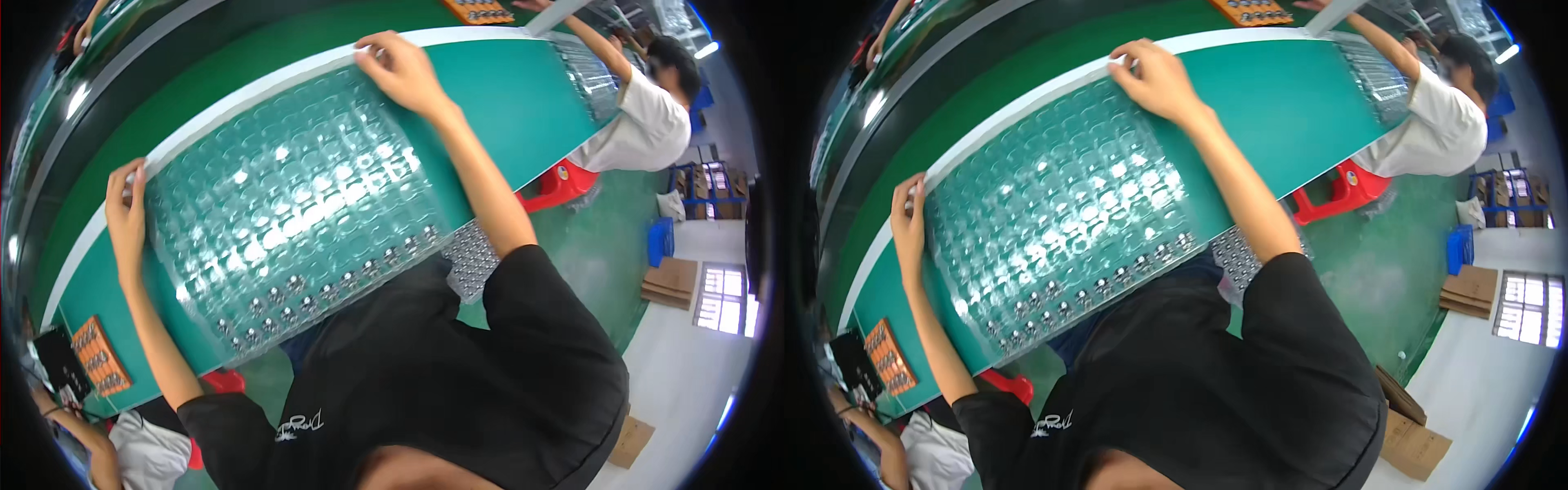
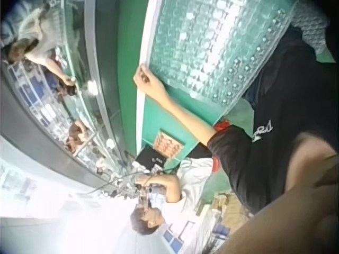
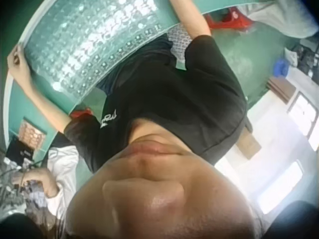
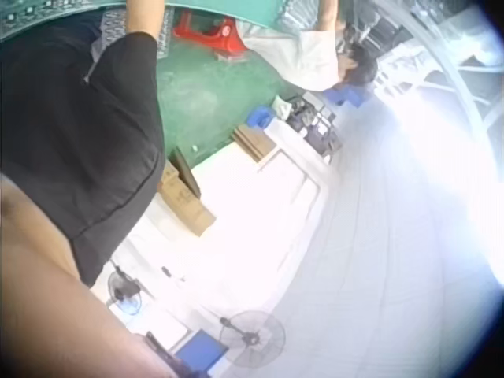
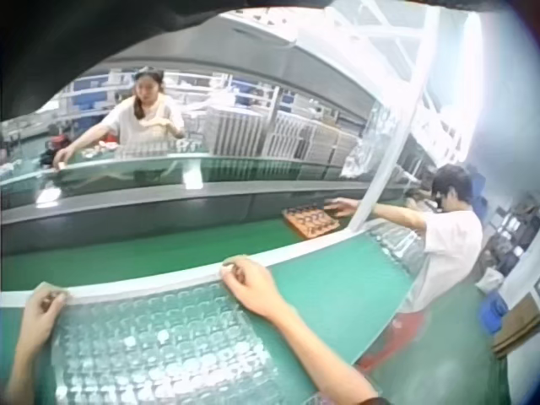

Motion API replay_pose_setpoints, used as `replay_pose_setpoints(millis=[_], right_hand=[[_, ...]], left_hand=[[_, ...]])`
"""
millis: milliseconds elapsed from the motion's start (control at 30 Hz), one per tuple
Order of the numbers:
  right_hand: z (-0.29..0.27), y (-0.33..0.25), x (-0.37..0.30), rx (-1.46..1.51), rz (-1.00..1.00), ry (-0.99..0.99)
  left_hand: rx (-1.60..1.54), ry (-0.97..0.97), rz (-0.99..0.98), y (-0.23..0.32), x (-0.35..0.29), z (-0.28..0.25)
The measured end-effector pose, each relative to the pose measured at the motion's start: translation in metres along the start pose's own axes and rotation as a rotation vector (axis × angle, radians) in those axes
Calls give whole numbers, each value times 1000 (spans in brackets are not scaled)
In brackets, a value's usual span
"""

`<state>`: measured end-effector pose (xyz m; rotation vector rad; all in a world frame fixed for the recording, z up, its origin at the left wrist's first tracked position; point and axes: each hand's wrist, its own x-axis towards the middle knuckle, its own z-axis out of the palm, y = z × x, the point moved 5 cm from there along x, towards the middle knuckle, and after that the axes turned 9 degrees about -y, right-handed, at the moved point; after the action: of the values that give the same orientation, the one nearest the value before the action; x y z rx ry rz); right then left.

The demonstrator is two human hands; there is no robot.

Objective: Placing small electronic components into a transparent plastic grid tray on an assembly line.

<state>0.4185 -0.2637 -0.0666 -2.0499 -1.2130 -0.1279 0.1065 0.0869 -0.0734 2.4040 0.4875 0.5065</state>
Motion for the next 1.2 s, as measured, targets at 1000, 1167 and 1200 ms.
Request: replay_pose_setpoints(millis=[1000, 1167, 1200], right_hand=[[5, -165, -151, -125, -458, -516], [9, -162, -131, -72, -497, -540], [7, -164, -128, -48, -474, -531]], left_hand=[[205, 50, -111, 130, -170, 20], [367, 88, -128, 135, -169, 22], [368, 92, -131, 139, -168, 21]])
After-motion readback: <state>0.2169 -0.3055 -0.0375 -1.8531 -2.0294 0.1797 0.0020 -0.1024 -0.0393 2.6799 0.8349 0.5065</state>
